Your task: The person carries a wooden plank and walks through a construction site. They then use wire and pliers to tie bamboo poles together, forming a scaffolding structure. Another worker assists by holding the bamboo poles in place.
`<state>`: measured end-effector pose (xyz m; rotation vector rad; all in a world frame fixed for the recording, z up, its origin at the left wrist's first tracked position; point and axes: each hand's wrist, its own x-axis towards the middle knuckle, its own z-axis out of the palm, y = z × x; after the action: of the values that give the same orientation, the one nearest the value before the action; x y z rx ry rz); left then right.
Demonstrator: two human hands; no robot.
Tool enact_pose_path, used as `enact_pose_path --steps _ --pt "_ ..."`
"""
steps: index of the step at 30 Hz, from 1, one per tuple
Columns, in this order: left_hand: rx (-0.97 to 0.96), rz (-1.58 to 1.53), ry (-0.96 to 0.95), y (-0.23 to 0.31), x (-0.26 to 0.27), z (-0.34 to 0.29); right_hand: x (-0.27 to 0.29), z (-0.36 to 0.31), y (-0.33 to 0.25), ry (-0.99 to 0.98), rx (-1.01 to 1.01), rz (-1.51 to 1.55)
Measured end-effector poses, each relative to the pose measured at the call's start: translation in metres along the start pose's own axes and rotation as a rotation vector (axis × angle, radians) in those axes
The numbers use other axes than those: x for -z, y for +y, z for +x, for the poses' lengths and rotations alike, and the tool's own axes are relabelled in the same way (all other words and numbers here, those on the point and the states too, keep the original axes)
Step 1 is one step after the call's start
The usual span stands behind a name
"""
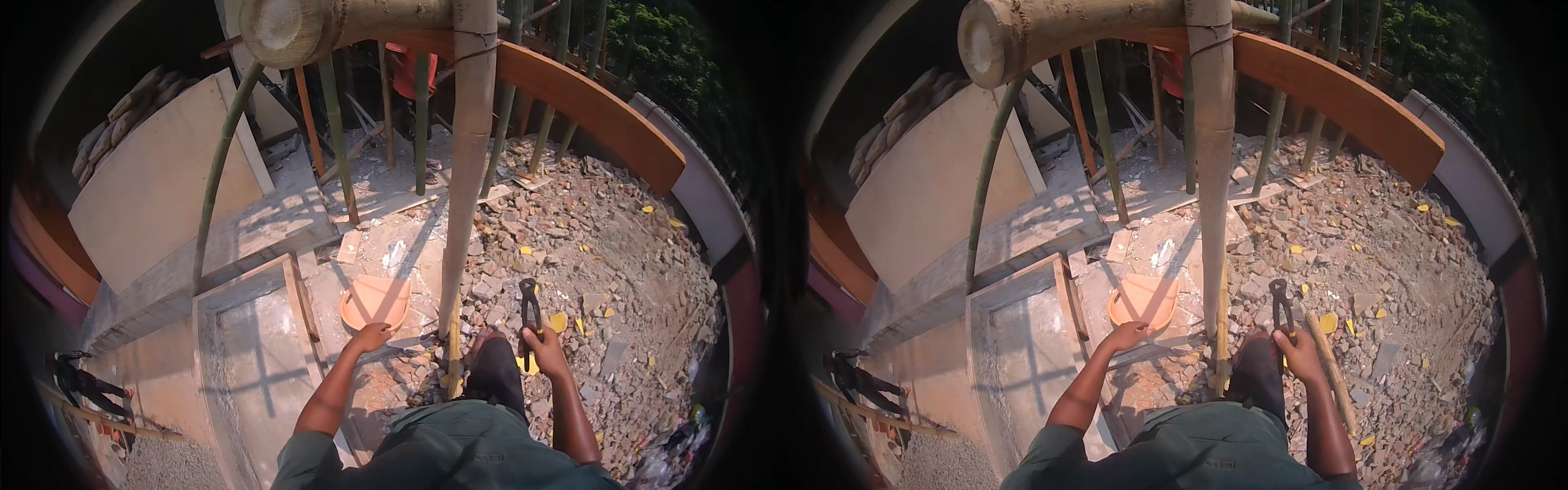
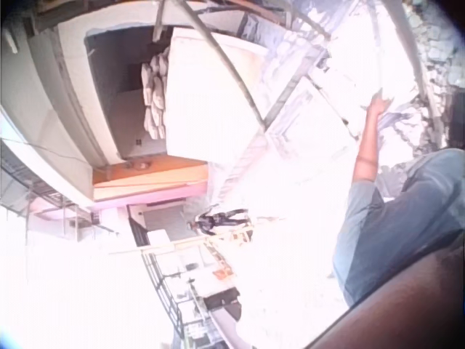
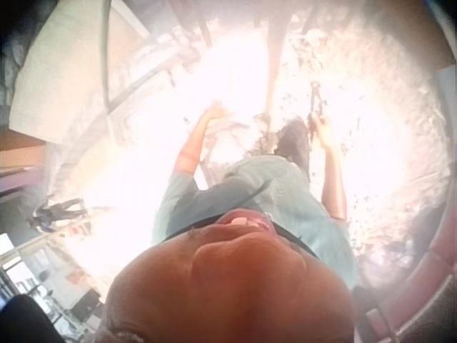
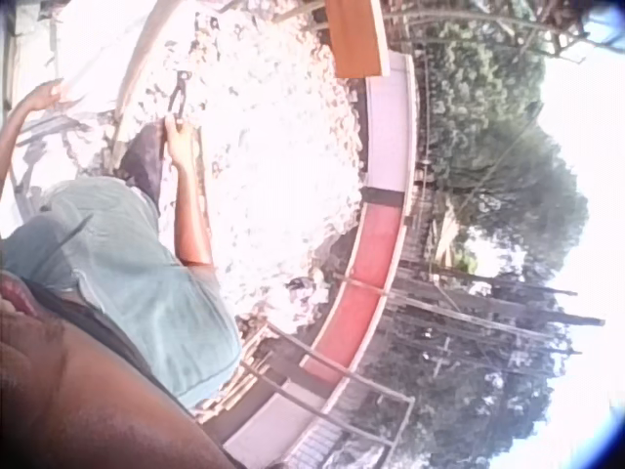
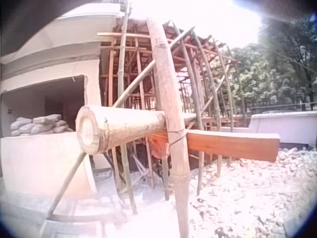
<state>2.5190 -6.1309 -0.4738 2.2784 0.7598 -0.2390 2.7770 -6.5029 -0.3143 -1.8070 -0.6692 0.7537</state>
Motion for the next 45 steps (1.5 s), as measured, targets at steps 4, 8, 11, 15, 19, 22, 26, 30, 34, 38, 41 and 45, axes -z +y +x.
enact_pose_path --steps 4,8,11,15,19,22,26,30,34,38,41,45 --pt "-0.558 -0.892 -0.523 0.144 0.057 -0.111 0.0 -0.026 -0.007 -0.022 0.126 0.058" --pt "-1.632 -0.911 -0.838 0.269 0.103 -0.205 -0.033 -0.017 -0.066 0.0 0.188 0.294" --pt "-1.763 -0.892 -0.898 0.289 0.085 -0.227 -0.035 -0.046 -0.106 -0.177 0.673 0.581" --pt "-1.796 -1.063 -0.744 0.276 0.083 -0.24 -0.048 -0.076 -0.187 -0.674 0.822 0.852" --pt "-1.412 -1.254 -1.185 0.248 0.096 -0.241 -0.066 -0.082 -0.231 -1.245 0.946 0.665" --pt "-1.496 -1.054 -1.041 0.24 0.108 -0.234 -0.091 -0.077 -0.249 -1.451 1.062 0.408" --pt "-1.586 -1.192 -0.776 0.236 0.116 -0.235 -0.125 -0.072 -0.279 -1.414 1.113 0.444" --pt "-1.511 -1.281 -0.799 0.225 0.112 -0.231 -0.125 -0.072 -0.296 -1.408 1.158 0.348" --pt "-1.465 -1.233 -0.714 0.216 0.115 -0.214 -0.123 -0.051 -0.29 -1.524 1.016 0.221" --pt "-1.502 -1.181 -0.684 0.207 0.135 -0.195 -0.12 -0.081 -0.294 -1.201 1.076 -0.067" --pt "-1.477 -1.074 -0.694 0.203 0.149 -0.186 -0.114 -0.084 -0.284 -1.035 1.189 -0.111" --pt "-1.405 -1.074 -0.714 0.212 0.155 -0.183 -0.103 -0.082 -0.261 -1.008 1.191 -0.119"
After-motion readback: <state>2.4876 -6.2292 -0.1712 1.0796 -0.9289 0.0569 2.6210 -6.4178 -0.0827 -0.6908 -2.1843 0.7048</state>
